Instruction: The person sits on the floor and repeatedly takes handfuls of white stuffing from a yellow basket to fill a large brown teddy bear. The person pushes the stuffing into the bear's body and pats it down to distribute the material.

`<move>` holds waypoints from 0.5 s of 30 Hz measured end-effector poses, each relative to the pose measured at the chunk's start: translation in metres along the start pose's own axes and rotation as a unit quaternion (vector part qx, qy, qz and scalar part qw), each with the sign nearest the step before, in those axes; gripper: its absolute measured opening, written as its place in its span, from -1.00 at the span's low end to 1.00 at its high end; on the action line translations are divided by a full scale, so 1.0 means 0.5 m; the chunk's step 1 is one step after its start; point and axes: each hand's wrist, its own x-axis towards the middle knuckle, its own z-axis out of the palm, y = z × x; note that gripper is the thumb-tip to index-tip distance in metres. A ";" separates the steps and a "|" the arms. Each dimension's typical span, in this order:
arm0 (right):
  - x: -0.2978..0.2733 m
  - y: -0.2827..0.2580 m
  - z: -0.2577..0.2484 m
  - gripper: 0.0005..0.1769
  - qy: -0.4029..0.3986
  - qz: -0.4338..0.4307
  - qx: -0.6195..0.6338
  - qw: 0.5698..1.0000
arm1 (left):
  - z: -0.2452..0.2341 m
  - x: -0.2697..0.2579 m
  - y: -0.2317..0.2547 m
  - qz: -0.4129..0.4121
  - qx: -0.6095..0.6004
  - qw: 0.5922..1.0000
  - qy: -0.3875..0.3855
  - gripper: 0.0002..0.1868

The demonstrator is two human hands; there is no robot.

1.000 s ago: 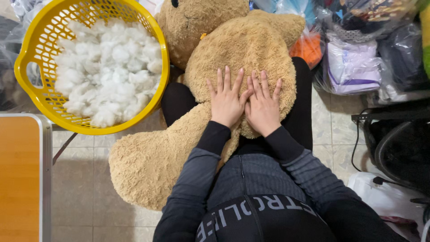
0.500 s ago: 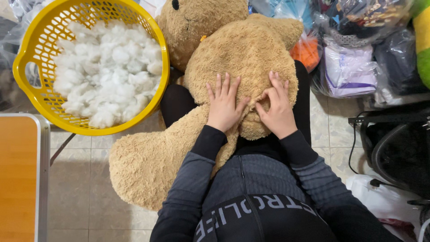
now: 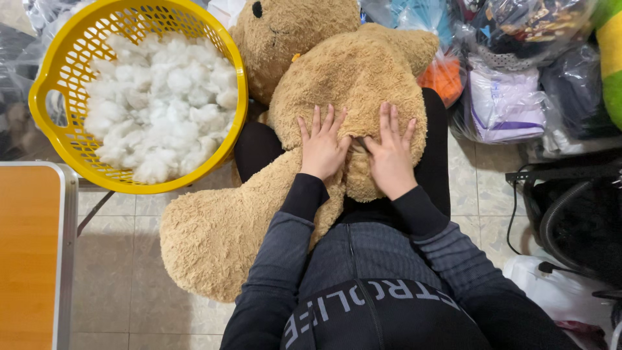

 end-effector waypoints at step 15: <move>0.057 -0.025 0.076 -0.72 -0.061 0.008 -0.268 0.962 | 0.002 0.001 0.012 -0.028 0.009 1.000 0.002 -0.21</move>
